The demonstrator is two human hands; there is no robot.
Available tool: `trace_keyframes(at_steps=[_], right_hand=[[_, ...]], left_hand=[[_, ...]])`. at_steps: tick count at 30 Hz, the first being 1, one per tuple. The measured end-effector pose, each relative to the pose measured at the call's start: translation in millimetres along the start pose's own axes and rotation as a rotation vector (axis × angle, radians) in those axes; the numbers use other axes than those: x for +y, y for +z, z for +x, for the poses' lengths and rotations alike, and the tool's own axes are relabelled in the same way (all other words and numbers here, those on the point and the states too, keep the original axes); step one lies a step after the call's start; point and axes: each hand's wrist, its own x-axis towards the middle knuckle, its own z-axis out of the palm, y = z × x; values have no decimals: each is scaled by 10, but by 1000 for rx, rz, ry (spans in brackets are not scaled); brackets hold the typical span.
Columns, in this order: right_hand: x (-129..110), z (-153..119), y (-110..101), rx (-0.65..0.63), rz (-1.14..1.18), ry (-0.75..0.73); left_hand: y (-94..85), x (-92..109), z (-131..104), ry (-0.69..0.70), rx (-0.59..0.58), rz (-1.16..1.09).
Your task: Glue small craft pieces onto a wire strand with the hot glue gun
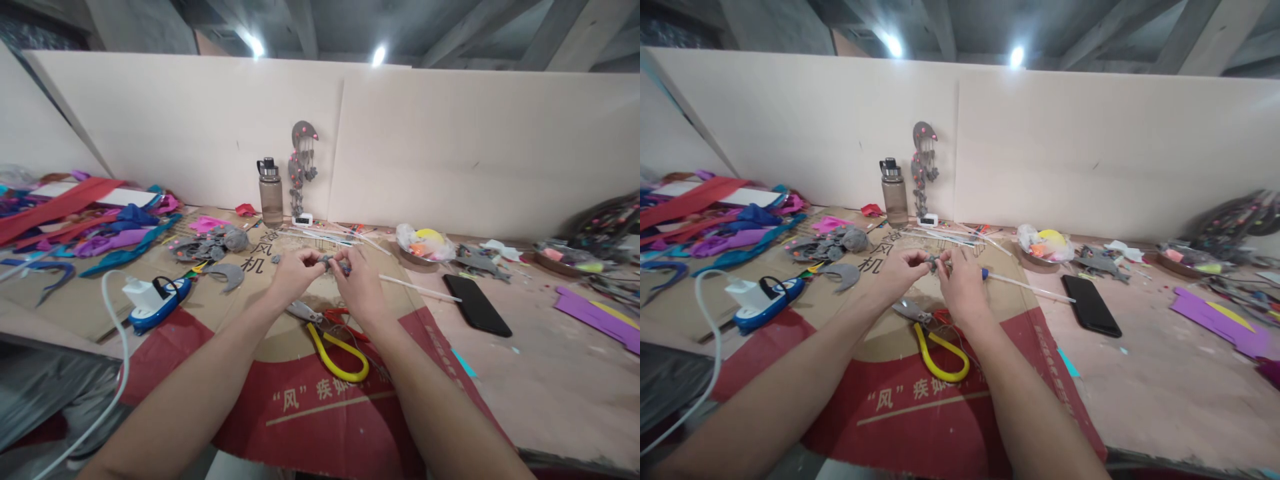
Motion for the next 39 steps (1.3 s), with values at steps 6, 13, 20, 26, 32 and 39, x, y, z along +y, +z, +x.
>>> trace_keyframes(at_steps=[6,13,20,26,32,39], right_hand=[[86,34,-18,-120,56,12],[261,48,-12,-195,-11,57],[237,31,28,-244,-38,0],[250,9,40,-310,-68,-82],[193,-32,33,-378,-155,-121],[109,-25,-11,-279,-42,-27]], left_hand=[[-15,-38,27,115,-79,96],[-45,-35,45,143,-213,163],[-54,-120,60,36,-252,186],[-22,-160,60,108,-263,304],[27,-159,61,159,-258,339],[34,-86,32,35,-116,275]])
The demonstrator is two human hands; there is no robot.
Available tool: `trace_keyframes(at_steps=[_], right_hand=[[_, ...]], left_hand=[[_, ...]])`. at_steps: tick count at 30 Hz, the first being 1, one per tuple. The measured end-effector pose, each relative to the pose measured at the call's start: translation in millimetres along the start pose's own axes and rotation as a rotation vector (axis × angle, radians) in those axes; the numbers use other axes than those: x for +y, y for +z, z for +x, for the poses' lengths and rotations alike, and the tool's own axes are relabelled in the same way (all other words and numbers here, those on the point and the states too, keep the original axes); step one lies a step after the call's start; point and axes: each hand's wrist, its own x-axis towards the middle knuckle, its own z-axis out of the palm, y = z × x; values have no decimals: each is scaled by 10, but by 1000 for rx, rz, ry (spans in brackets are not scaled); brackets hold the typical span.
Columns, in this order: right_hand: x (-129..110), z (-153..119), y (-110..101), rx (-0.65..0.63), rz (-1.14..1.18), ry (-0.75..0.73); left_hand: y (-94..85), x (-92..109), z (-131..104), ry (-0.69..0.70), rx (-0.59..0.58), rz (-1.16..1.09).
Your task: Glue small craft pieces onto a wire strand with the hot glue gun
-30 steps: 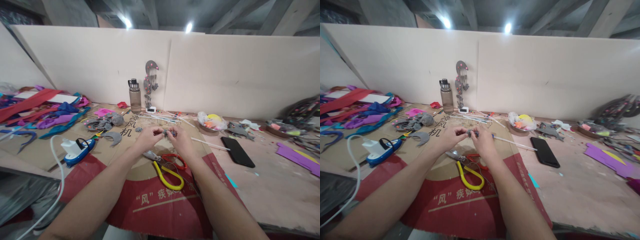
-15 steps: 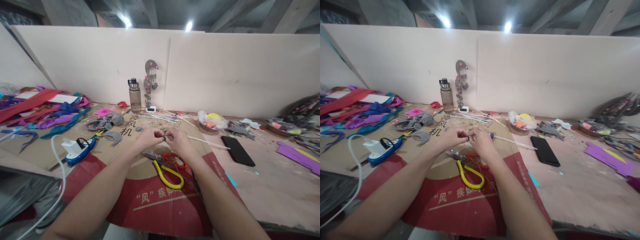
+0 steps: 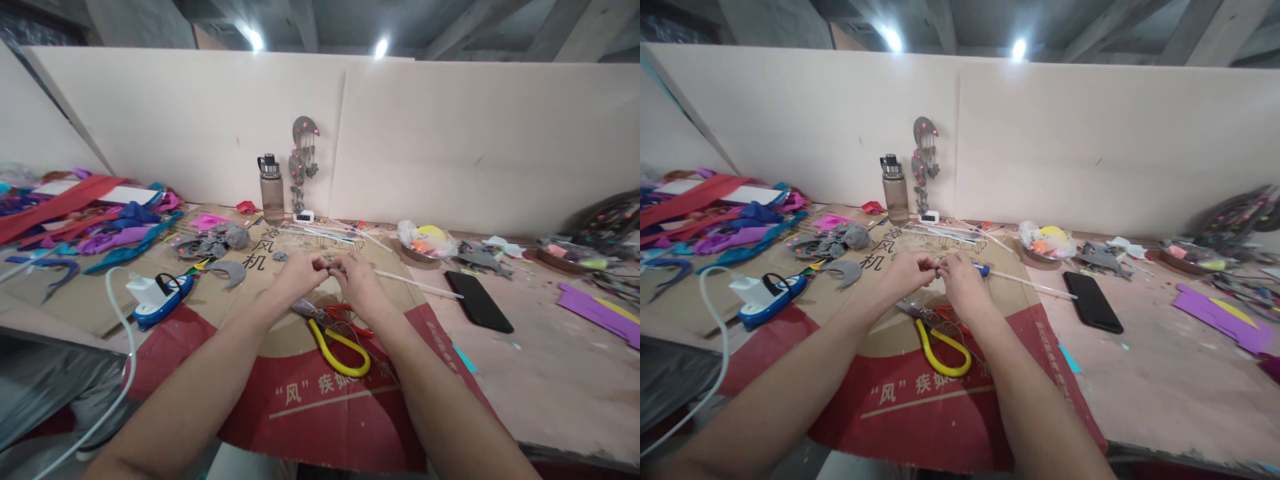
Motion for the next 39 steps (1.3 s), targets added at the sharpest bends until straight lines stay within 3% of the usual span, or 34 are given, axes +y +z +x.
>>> trace_keyframes(at_steps=[6,18,25,39], right_hand=[[-18,-2,1,145,149,47],[-129,-5,124,238,385,247],[-137,10,160,241,531,357],[-161,24,139,280,570,444]], left_hand=[[5,-80,42,-201,27,-424],[70,-75,52,-240,50,-804],[87,-47,32,-244,65,-911],[119,27,0,-218,33,-970]])
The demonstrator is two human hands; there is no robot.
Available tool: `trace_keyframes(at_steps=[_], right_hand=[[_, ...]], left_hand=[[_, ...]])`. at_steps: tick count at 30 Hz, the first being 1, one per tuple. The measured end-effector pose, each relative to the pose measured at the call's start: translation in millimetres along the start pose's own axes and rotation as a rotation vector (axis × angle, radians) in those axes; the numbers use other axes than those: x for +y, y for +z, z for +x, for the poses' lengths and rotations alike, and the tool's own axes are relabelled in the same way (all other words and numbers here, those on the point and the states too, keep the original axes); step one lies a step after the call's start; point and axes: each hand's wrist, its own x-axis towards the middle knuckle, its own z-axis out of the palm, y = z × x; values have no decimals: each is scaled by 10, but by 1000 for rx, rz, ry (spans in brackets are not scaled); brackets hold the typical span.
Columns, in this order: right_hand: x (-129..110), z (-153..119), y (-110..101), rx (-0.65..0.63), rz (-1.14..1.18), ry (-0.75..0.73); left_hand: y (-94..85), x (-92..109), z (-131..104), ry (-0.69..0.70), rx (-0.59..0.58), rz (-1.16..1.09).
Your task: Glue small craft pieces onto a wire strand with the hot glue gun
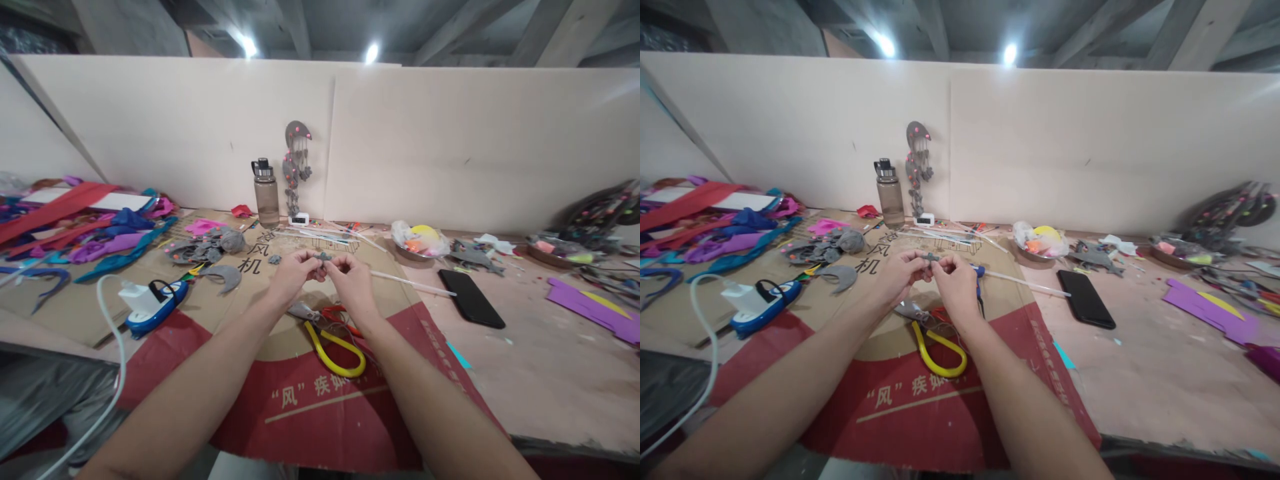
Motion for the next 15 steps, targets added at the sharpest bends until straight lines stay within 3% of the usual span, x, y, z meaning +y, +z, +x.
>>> trace_keyframes(at_steps=[5,15], right_hand=[[-13,-8,3,29,5,-28],[86,70,-87,-111,22,37]], left_hand=[[7,-22,-1,17,1,6],[-3,12,-15,-68,-116,80]])
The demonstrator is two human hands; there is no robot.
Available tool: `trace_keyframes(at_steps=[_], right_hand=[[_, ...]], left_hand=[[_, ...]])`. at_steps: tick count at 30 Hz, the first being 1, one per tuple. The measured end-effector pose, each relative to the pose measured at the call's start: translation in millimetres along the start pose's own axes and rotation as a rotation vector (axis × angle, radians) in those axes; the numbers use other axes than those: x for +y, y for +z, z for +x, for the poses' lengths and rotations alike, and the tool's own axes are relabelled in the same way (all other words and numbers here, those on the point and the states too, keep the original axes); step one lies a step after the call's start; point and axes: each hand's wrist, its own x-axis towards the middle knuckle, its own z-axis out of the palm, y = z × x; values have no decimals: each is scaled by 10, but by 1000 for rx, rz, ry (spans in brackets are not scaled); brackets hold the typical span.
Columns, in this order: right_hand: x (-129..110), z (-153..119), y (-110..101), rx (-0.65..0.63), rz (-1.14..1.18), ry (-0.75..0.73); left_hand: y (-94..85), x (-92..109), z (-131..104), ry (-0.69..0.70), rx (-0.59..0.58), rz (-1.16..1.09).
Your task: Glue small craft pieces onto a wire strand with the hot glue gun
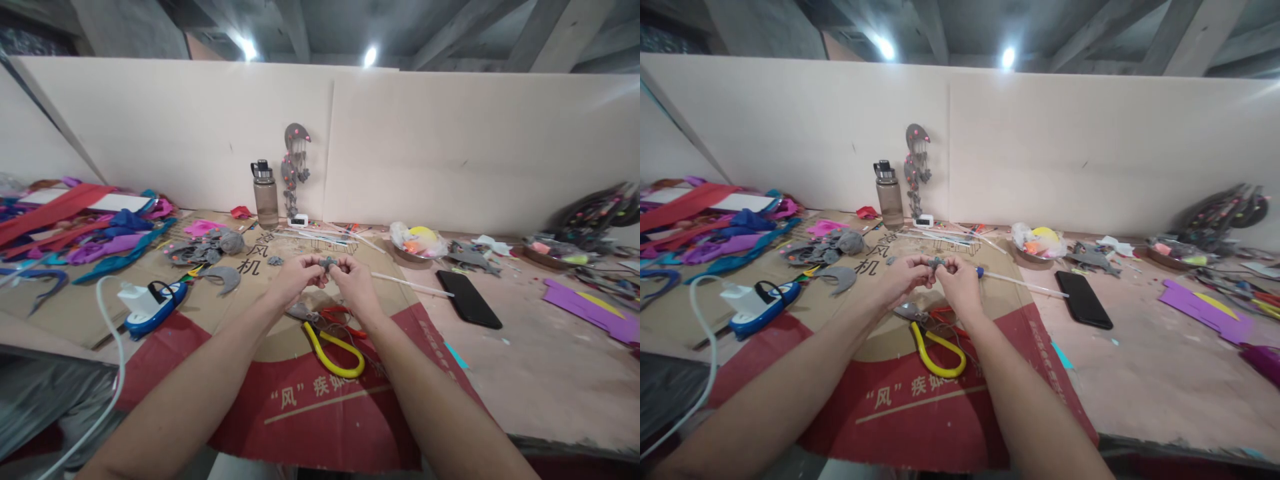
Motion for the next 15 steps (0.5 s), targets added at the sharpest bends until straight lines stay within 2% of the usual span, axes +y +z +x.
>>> trace_keyframes(at_steps=[4,9,15], right_hand=[[7,22,-36,-34,-38,17],[9,19,-5,-68,-59,16],[5,16,-6,-170,-45,8]], left_hand=[[-39,26,-2,-29,-28,61],[-85,-9,38,8,30,258],[-140,-30,67,47,91,351]])
